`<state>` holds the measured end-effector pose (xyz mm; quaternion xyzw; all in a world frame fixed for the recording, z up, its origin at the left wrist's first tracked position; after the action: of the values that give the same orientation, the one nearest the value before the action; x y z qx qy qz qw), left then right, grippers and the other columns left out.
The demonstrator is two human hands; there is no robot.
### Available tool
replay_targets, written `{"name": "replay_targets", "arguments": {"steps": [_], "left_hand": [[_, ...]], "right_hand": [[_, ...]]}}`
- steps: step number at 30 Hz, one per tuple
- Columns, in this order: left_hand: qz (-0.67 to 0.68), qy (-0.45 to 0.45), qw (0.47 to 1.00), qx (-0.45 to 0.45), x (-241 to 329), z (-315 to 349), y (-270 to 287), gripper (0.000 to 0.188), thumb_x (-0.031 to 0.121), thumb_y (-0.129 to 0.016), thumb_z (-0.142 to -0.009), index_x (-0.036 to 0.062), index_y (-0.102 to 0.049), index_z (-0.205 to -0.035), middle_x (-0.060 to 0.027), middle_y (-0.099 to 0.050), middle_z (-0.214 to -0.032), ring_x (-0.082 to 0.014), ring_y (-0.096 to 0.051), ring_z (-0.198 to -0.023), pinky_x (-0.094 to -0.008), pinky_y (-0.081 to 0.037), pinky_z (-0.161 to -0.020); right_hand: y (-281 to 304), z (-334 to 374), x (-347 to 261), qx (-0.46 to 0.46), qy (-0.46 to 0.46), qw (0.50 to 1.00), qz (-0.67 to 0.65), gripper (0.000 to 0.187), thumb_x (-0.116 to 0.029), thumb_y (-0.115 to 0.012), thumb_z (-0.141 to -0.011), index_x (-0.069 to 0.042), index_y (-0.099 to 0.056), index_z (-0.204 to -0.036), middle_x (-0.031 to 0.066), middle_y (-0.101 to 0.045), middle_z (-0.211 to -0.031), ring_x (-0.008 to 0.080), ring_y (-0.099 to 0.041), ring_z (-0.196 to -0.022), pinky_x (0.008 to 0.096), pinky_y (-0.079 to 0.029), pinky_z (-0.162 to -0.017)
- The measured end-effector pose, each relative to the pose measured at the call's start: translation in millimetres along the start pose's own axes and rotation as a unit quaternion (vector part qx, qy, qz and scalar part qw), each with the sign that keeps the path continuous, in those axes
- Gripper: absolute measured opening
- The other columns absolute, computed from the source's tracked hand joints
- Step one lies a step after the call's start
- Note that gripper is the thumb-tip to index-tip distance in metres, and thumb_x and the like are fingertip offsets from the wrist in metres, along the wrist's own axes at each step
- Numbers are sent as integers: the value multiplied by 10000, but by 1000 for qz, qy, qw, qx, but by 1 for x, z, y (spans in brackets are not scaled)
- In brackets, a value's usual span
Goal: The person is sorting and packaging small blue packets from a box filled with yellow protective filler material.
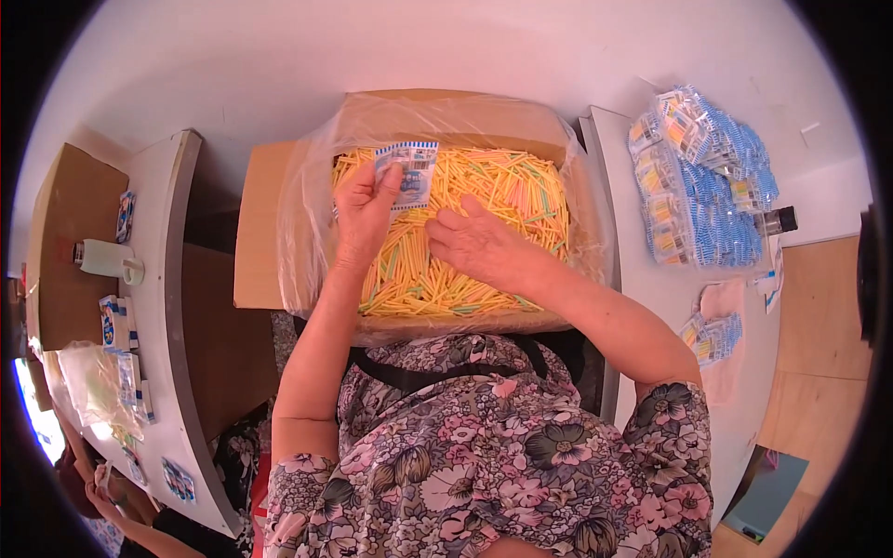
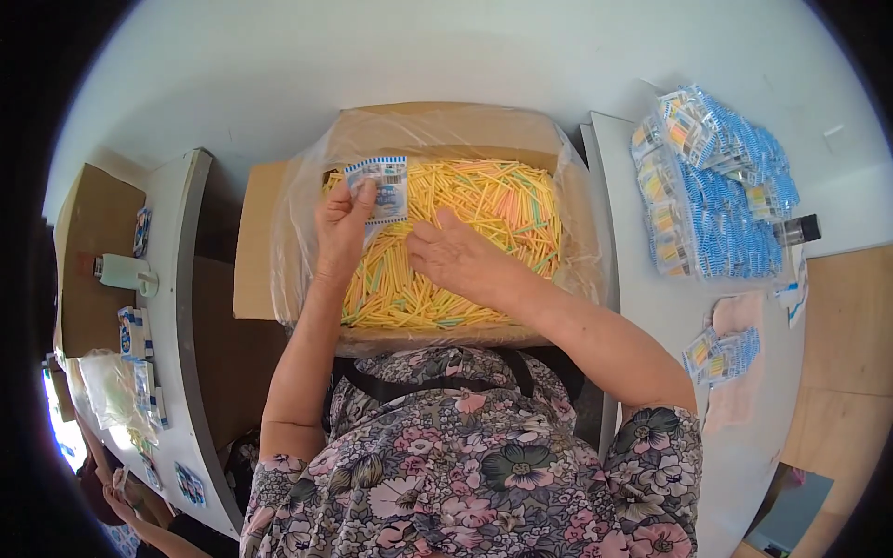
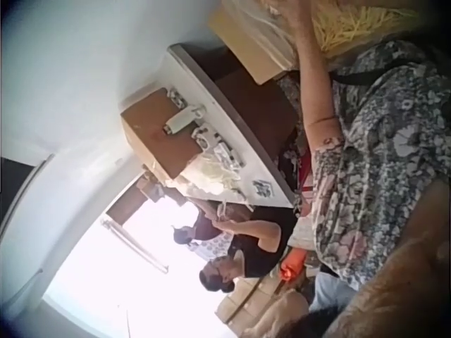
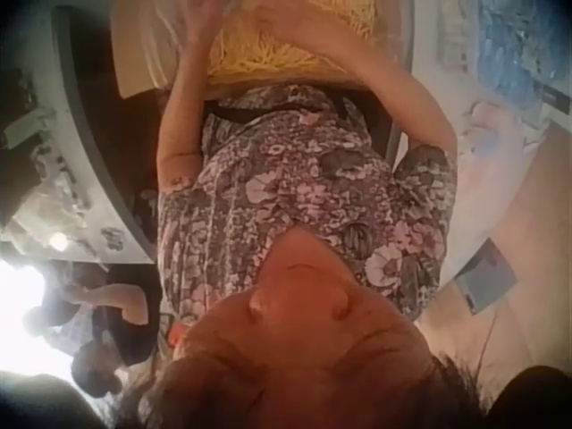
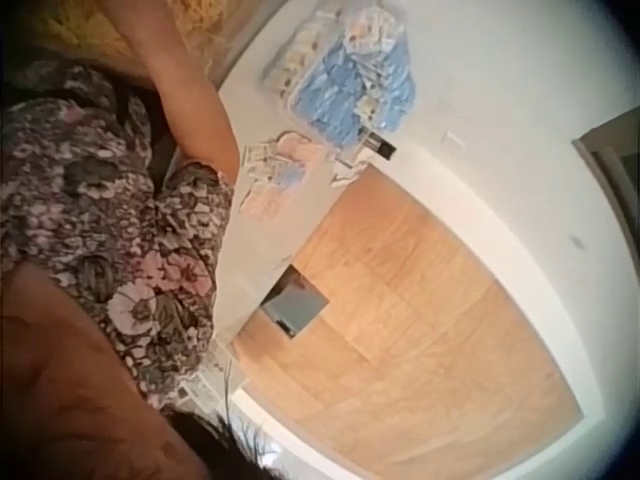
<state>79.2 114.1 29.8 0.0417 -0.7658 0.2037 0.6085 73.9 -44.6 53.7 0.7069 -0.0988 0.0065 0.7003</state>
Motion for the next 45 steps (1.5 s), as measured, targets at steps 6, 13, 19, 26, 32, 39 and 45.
{"name": "replay_targets", "arguments": {"steps": [6, 13, 19, 26, 32, 39, 45], "left_hand": [[-50, 9, 998, -23, -14, -1, -2, 139, 80, -578, -924, -12, -656, -992, 14, -649, -874, -27, -552, -784, -201, -471, -687], [-18, 24, 1000, -8, -13, 1, -6, 129, 80, -588, -916, -18, -658, -963, 27, -634, -829, -27, -531, -751, -199, -457, -659], [-31, 9, 999, 1, -14, -2, -1, 135, 81, -571, -925, -14, -658, -965, 19, -647, -852, -26, -547, -762, -195, -459, -670], [-7, 102, 985, -135, -14, 13, -15, 138, 98, -583, -917, 5, -664, -979, 20, -656, -855, -39, -572, -778, -219, -473, -702], [-19, 121, 969, -213, -17, 22, -28, 142, 103, -594, -905, 43, -640, -1025, 12, -651, -937, -59, -576, -824, -244, -478, -711], [-21, 228, 912, -342, -3, 30, -60, 159, 105, -612, -888, 55, -631, -1038, 12, -645, -944, -66, -577, -870, -237, -462, -773], [13, 239, 935, -261, -21, 30, -51, 219, 132, -584, -913, 27, -628, -1101, -3, -661, -963, -76, -591, -874, -252, -474, -788]], "right_hand": [[-24, -8, -7, -21, 55, 980, 189, 187, -183, -557, -748, -132, -580, -926, 16, -503, -976, 171, -453, -1036, 387, -353, -926], [-16, 0, -11, -46, 35, 989, 136, 151, -205, -568, -741, -123, -589, -867, 7, -508, -883, 180, -454, -963, 383, -353, -911], [11, 30, 17, 2, -80, 996, 45, 143, -159, -564, -755, -86, -568, -877, 44, -532, -846, 205, -497, -911, 374, -377, -863], [-21, 66, 59, 62, -360, 733, -574, 157, -184, -473, -924, -28, -489, -919, 40, -521, -734, 185, -548, -686, 334, -451, -655], [-29, 66, 40, 48, -348, 524, -776, 241, -227, -452, -945, -26, -506, -1067, 17, -530, -759, 107, -535, -665, 250, -440, -623], [-20, 54, 26, -41, -209, 608, -764, 202, -212, -476, -902, -46, -525, -1008, -3, -526, -715, 86, -532, -616, 233, -421, -548], [-9, 58, 36, -39, -344, 652, -674, 206, -219, -519, -923, -21, -545, -972, -8, -485, -669, 76, -491, -550, 233, -449, -493]]}}
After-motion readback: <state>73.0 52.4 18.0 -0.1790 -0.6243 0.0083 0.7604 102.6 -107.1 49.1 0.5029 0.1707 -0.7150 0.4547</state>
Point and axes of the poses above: each hand's wrist, its own z-axis away from the middle knuckle, its own y-axis out of the back of the hand, x = y × z, the point moved 5 cm from there along -z, towards the middle knuckle
